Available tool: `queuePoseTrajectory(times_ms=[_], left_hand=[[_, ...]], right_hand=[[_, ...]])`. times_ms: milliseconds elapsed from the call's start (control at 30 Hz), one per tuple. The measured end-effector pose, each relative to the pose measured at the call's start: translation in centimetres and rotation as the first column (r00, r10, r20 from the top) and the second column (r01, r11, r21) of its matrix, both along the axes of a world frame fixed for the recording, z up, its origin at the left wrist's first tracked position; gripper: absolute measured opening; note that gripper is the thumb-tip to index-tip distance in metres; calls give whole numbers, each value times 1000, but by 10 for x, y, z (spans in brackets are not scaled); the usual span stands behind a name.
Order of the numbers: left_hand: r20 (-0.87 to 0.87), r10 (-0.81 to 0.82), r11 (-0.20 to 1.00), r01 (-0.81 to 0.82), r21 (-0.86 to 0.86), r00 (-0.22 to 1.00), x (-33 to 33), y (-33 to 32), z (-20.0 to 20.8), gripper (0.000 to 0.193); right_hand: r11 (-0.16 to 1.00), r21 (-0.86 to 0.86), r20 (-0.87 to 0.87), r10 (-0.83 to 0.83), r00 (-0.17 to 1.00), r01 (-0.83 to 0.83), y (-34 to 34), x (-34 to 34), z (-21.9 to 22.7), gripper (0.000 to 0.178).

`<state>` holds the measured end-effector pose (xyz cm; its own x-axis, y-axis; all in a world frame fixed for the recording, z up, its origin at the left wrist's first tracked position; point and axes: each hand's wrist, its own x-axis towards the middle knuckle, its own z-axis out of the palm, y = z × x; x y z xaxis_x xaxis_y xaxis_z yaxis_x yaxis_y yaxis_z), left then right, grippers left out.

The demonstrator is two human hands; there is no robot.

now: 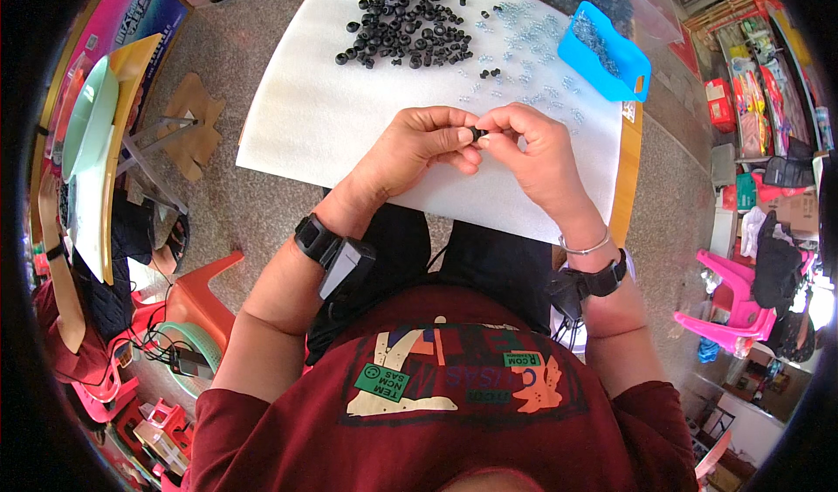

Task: Assembling or sorting small blue and black plastic components on a white foam mat in a workshop setting.

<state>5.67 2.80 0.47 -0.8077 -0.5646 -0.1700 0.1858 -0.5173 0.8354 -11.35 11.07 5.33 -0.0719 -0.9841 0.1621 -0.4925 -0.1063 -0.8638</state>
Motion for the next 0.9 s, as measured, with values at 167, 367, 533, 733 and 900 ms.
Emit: queuePoseTrajectory(times_ms=[167,367,533,733,900], left_hand=[[70,8,988,3,-153,998,-3,3,0,28],[29,10,993,-7,-115,1000,-3,2,-2,31],[-116,37,997,-29,70,993,-1,-1,-4,30],[-192,45,987,-14,159,980,2,-4,-11,27],[-167,60,988,-35,150,984,2,-2,-7,27]], right_hand=[[988,-150,-184,-7,983,-21,-3,6,-9,12],[995,-97,-137,-30,990,16,1,13,-5,13],[978,-169,-34,-130,991,123,6,20,-9,14],[977,-188,-81,-120,989,103,12,17,-11,14],[966,-226,-58,-139,989,123,9,18,-8,13]])
